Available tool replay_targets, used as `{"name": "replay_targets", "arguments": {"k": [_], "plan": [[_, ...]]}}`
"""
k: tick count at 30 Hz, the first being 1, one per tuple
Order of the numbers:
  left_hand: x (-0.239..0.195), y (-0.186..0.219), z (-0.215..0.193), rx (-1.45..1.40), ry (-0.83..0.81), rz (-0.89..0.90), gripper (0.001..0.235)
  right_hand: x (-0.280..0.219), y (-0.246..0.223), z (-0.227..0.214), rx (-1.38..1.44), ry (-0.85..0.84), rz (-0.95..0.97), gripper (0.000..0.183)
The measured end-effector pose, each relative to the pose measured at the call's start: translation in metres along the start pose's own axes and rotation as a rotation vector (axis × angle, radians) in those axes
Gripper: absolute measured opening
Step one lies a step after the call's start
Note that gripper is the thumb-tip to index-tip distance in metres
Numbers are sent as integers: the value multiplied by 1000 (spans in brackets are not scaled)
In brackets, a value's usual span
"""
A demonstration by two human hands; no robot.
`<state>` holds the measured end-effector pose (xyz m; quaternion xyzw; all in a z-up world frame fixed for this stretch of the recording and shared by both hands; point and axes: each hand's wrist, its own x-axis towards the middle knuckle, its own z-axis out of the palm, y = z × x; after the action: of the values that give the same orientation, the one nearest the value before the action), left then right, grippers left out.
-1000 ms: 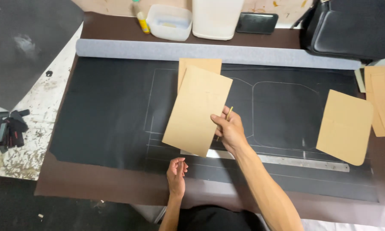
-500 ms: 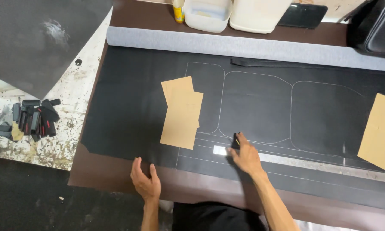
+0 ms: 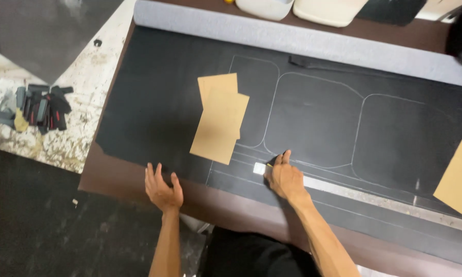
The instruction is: Tracing cardboard patterns onto a sheet of leather using a marking tool and a ruler for alignment
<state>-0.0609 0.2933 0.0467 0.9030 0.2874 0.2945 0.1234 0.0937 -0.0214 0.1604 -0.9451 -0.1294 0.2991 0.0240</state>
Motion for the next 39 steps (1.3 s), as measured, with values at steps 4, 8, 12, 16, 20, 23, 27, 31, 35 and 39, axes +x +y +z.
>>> {"name": "replay_targets", "arguments": {"k": [4, 8, 12, 16, 20, 23, 27, 31, 35, 39], "plan": [[-2, -2, 0, 8, -11, -9, 50, 6, 4, 10, 10, -1, -13, 84], [-2, -3, 1, 21, 11, 10, 51, 8, 7, 16, 48, 6, 12, 82], [-3, -5, 3, 18, 19, 3, 51, 1, 3, 11, 62, 16, 26, 81], [-5, -10, 7, -4, 41, 14, 53, -2, 0, 11, 60, 34, 40, 82], [-5, -13, 8, 25, 42, 19, 56, 4, -19, 9, 98, 59, 89, 80], [-3, -10, 1, 18, 22, 15, 56, 9, -51, 1, 189, 87, 69, 79], [-2, -11, 1, 11, -13, -23, 56, 26, -89, 7, 263, 170, 35, 73], [6, -10, -14, -45, -111, -72, 55, 25, -124, -1, 309, 180, 42, 74], [31, -15, -32, -236, -326, -217, 65, 40, -138, 10, 325, 214, 48, 77], [66, -37, -29, -375, -353, -139, 54, 25, -174, -9, 287, 219, 87, 77]]}}
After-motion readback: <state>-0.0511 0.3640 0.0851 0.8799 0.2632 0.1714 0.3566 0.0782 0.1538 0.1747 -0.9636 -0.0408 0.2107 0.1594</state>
